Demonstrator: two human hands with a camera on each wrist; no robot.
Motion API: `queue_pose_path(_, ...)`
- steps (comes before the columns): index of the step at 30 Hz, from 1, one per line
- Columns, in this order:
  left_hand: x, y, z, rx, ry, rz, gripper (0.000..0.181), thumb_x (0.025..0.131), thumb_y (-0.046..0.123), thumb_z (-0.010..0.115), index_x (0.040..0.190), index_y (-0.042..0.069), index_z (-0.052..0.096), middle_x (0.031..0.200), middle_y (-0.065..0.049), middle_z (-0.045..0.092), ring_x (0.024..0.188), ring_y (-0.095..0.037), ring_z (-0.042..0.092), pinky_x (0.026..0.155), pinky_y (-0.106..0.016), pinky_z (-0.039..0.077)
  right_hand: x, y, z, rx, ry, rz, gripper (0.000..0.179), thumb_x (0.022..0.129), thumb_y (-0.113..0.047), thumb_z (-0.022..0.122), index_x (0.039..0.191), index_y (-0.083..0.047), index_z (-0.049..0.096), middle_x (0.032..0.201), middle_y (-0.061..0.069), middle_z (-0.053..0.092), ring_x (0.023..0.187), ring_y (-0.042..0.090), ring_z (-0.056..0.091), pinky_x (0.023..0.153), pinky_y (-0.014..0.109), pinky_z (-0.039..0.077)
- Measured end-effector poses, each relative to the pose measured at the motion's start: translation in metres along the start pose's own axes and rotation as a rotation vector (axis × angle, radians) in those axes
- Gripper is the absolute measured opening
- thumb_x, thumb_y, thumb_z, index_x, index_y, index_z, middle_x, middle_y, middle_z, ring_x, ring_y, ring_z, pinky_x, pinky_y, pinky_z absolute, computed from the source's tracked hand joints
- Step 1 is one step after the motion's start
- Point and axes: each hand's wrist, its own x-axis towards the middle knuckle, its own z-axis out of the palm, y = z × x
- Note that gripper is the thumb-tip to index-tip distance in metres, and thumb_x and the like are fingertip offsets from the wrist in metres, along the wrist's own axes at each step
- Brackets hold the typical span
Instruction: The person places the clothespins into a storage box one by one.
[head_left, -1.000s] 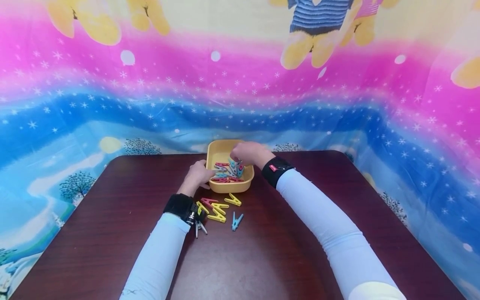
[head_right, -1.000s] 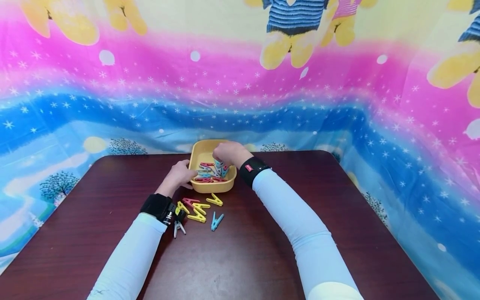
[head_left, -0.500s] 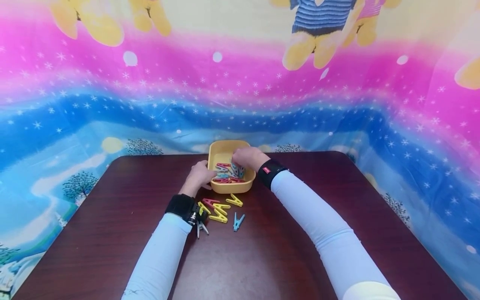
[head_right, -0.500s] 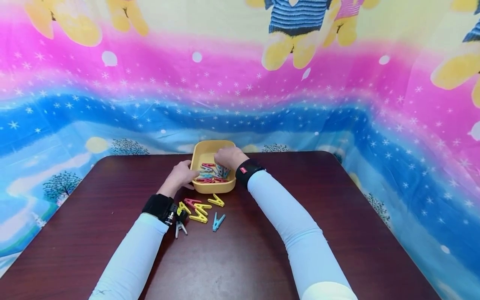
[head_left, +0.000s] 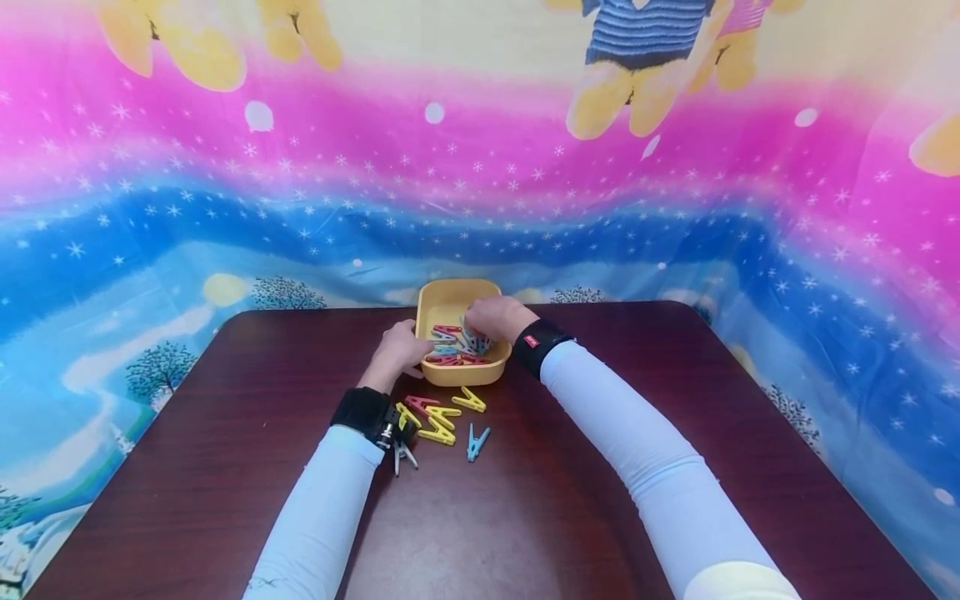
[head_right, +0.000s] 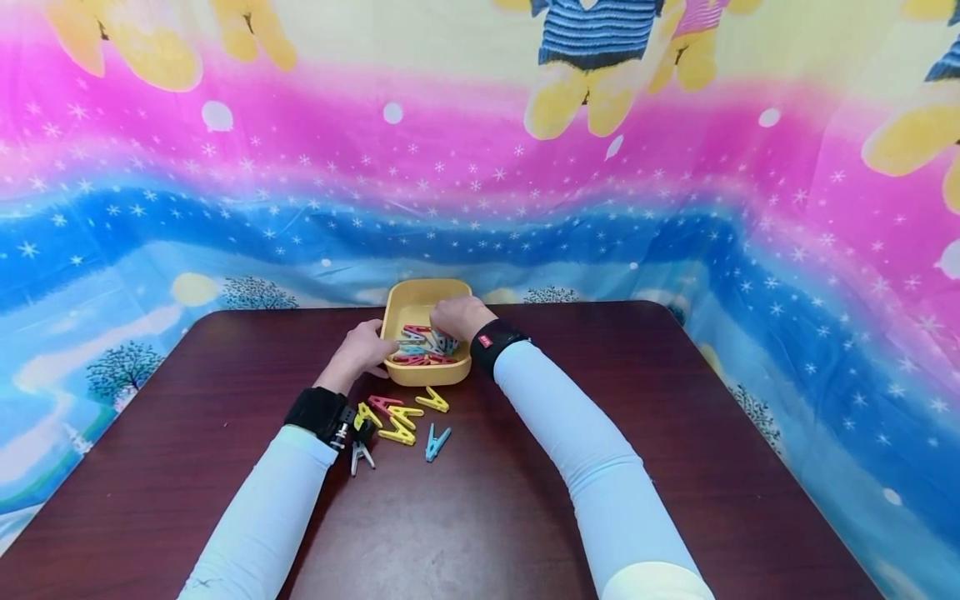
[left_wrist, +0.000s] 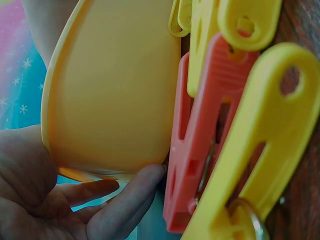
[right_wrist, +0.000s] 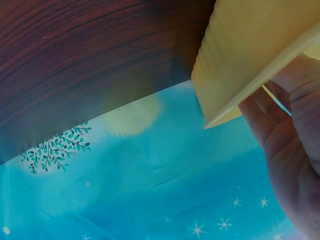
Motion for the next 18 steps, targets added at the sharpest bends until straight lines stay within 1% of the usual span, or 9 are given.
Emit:
queue_pose_path(4, -0.0005, 0.0000, 0.0002, 0.005, -0.004, 0.007, 0.055, 0.104, 0.015, 0.065, 0.155, 0.003, 0.049, 0.138, -0.027, 0.066, 0.114, -0.042, 0.076, 0.067, -0.036, 0.070, -0.0013, 0.0001, -0.0004, 0.003, -0.006, -0.003, 0.016, 0.104, -0.005, 0.069, 0.114, -0.016, 0.077, 0.117, 0.004, 0.076, 0.103, 0.020, 0.067, 0.098, 0.037, 0.062)
queue_pose_path(12, -0.0024, 0.0007, -0.0016, 0.005, -0.007, 0.018, 0.056, 0.105, 0.016, 0.064, 0.156, 0.003, 0.048, 0.140, -0.028, 0.065, 0.115, -0.042, 0.076, 0.069, -0.037, 0.070, -0.0002, 0.0000, -0.0002, -0.005, -0.028, -0.003, 0.015, 0.104, -0.009, 0.072, 0.116, -0.017, 0.076, 0.119, 0.004, 0.075, 0.105, 0.021, 0.066, 0.102, 0.038, 0.062)
queue_pose_path(16, -0.0015, 0.0007, -0.0016, 0.004, -0.008, 0.015, 0.055, 0.104, 0.015, 0.064, 0.156, 0.003, 0.049, 0.139, -0.027, 0.065, 0.115, -0.042, 0.076, 0.068, -0.037, 0.070, -0.0021, 0.0006, -0.0004, 0.019, -0.030, 0.010, 0.019, 0.104, -0.007, 0.071, 0.120, -0.017, 0.076, 0.122, 0.004, 0.074, 0.109, 0.021, 0.066, 0.105, 0.039, 0.061)
queue_pose_path(18, -0.0009, 0.0008, -0.0013, 0.005, -0.007, 0.011, 0.054, 0.104, 0.015, 0.065, 0.155, 0.003, 0.049, 0.139, -0.027, 0.065, 0.115, -0.042, 0.076, 0.068, -0.037, 0.070, -0.0041, 0.0013, -0.0008, 0.041, -0.026, 0.017, 0.022, 0.102, -0.007, 0.074, 0.121, -0.016, 0.076, 0.123, 0.005, 0.073, 0.110, 0.022, 0.066, 0.105, 0.040, 0.061)
